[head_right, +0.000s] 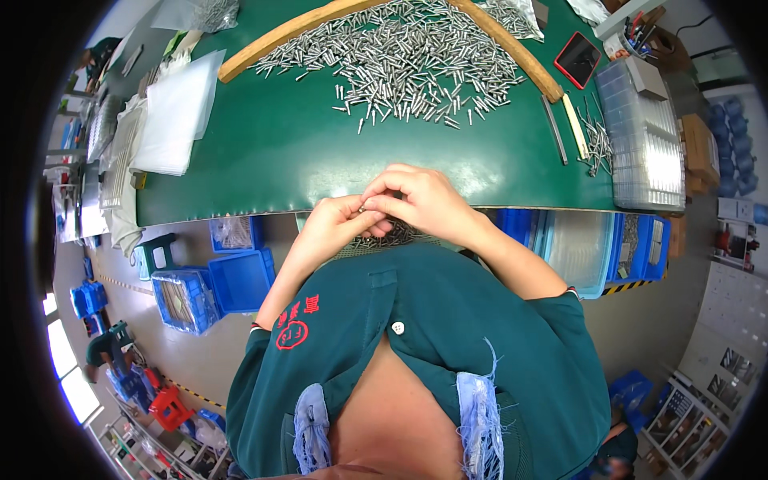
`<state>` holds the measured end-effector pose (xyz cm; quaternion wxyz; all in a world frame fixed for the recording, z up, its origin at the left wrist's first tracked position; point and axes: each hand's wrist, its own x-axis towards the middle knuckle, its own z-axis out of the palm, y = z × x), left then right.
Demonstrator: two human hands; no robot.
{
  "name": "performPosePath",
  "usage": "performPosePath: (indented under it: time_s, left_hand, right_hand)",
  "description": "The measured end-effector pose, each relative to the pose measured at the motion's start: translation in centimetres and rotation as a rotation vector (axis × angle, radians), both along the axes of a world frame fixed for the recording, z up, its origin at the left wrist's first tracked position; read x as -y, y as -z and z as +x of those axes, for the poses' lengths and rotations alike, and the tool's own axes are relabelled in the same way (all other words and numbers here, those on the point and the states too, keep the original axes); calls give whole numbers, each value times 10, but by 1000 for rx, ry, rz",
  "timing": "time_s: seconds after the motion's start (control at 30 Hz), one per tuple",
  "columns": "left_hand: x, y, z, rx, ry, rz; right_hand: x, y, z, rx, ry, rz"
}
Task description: Inspecting and sorting small metallic pins on a workbench in a manufacturing environment.
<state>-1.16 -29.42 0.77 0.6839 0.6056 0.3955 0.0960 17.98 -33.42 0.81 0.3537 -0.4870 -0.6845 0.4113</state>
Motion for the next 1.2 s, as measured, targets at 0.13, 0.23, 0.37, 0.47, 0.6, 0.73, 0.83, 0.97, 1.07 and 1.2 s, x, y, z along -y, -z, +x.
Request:
performPosePath:
  time_s: [0.13, 0.23, 0.37, 0.47, 0.6, 0.73, 0.83, 0.97, 1.07, 1.2]
  left_hand:
    - [-3, -9, -4, 162, 50, -158]
    - [-5, -9, -7, 236, 20, -155]
    - [-14, -7, -16, 240, -112, -42]
    - [-21, 0, -25, 283, -170, -7]
    - [-29, -1, -32, 228, -224, 67]
    - [-38, 2, -34, 132, -304, 227]
    - [-44, 3, -28, 18, -307, 360]
    - [-53, 9, -16, -50, -241, 495]
    - [-63, 15, 2, -189, -191, 856]
    - [-75, 27, 38, -398, -213, 1097]
  right_hand:
    - [-3, 11, 8, -776, 63, -745]
    - [-1, 17, 2, -1129, 116, -906]
    - [0, 21, 3, -1372, 148, -1053]
    - [1, 22, 3, -1383, 153, -1064]
    - [1, 21, 2, -1351, 153, -1053]
    - [0, 9, -1, -626, 58, -773]
    - [2, 8, -3, -207, -161, -351]
    - [-7, 13, 2, -149, -13, -166]
    - [-27, 18, 13, 234, 233, 75]
    - [-44, 33, 18, 594, 469, 235]
